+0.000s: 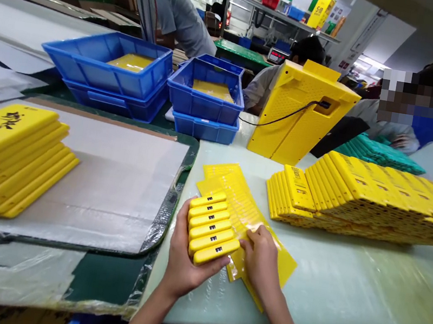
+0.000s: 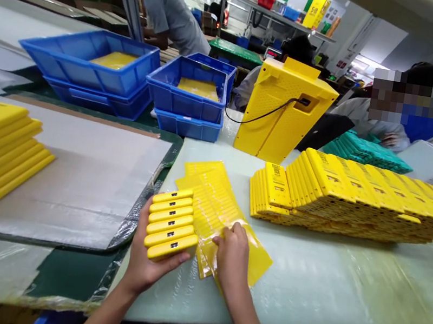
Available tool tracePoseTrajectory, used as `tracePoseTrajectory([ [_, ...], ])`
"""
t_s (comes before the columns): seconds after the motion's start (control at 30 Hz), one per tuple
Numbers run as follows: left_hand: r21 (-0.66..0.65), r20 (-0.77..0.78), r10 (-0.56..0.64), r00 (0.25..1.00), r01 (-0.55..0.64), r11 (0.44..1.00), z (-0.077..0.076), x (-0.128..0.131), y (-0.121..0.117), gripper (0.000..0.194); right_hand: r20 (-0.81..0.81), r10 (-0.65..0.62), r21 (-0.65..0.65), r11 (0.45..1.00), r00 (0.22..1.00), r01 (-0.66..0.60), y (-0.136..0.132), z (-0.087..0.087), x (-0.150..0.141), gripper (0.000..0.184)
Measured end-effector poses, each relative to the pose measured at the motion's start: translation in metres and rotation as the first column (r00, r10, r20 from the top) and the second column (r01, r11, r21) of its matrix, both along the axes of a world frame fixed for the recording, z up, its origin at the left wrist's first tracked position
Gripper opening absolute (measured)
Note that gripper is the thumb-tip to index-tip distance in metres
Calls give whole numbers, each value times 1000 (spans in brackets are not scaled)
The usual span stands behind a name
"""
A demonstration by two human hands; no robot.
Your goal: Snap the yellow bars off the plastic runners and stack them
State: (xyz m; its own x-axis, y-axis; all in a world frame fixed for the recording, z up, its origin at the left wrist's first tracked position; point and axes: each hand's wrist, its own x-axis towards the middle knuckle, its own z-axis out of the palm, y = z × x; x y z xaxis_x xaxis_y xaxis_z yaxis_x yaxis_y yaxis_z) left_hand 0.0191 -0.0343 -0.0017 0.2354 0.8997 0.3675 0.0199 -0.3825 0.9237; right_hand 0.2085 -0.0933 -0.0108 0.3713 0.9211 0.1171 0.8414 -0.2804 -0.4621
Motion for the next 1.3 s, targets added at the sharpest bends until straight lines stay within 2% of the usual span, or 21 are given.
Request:
tracePoseTrajectory([
  [0.07, -6, -2, -7, 1000, 7, 1000, 0, 0, 0, 119, -12, 20, 3, 1000, 1000, -20, 0, -2, 5, 15],
  [0.17, -20, 30, -8, 1000, 8, 1000, -1, 1, -2, 121, -46, 13, 37, 999, 999, -11, -3, -6, 8, 5],
  [0.3, -70, 75, -10, 997, 15, 997, -1, 2, -4, 123, 12, -35, 67, 997, 999, 34, -8, -13, 7, 17],
  [0.43, -61, 84, -14, 996, 19, 998, -1, 2, -5, 125, 12, -41, 105, 994, 999, 39, -9, -15, 7, 23],
  [0.57, -50, 89, -17, 996, 22, 999, -4, 1, -5, 123, -151, -32, 179, 982, 988, 59, -9, -17, 7, 33],
  [0.67, -41, 82, -26, 996, 29, 999, -9, 0, -5, 125, -353, -77, 219, 962, 932, 162, -10, -17, 7, 40],
  [0.73, -38, 81, -32, 996, 36, 999, -10, 0, -5, 124, -552, -130, 154, 955, 823, 255, -11, -16, 11, 44],
  [0.83, -28, 78, -35, 996, 37, 999, -10, 0, -5, 123, -834, -198, -41, 953, 516, 300, -11, -10, 25, 50],
  [0.97, -14, 83, -36, 996, 37, 999, -8, 0, -5, 123, -973, -182, -153, 969, 143, 193, -14, 9, 50, 45],
  [1.03, -17, 101, -44, 994, 46, 999, -9, 1, -5, 122, -984, -176, -167, 967, 36, 192, -17, 27, 55, 41],
  [1.07, -21, 112, -51, 992, 54, 998, -9, 1, -5, 122, -985, -169, -156, 958, 32, 239, -19, 40, 54, 40],
  [1.1, -24, 121, -58, 991, 61, 998, -10, 2, -5, 122, -987, -147, -122, 945, 61, 303, -21, 54, 50, 39],
  [1.13, -23, 127, -61, 990, 64, 998, -10, 2, -5, 122, -986, -115, -60, 923, 123, 380, -23, 69, 44, 39],
  [1.2, -18, 124, -59, 991, 62, 998, -10, 3, -6, 124, -954, -29, 115, 885, 298, 452, -26, 99, 24, 37],
  [1.3, -7, 109, -50, 993, 51, 999, -8, 4, -6, 124, -793, -15, 306, 855, 610, 419, -28, 132, -13, 32],
])
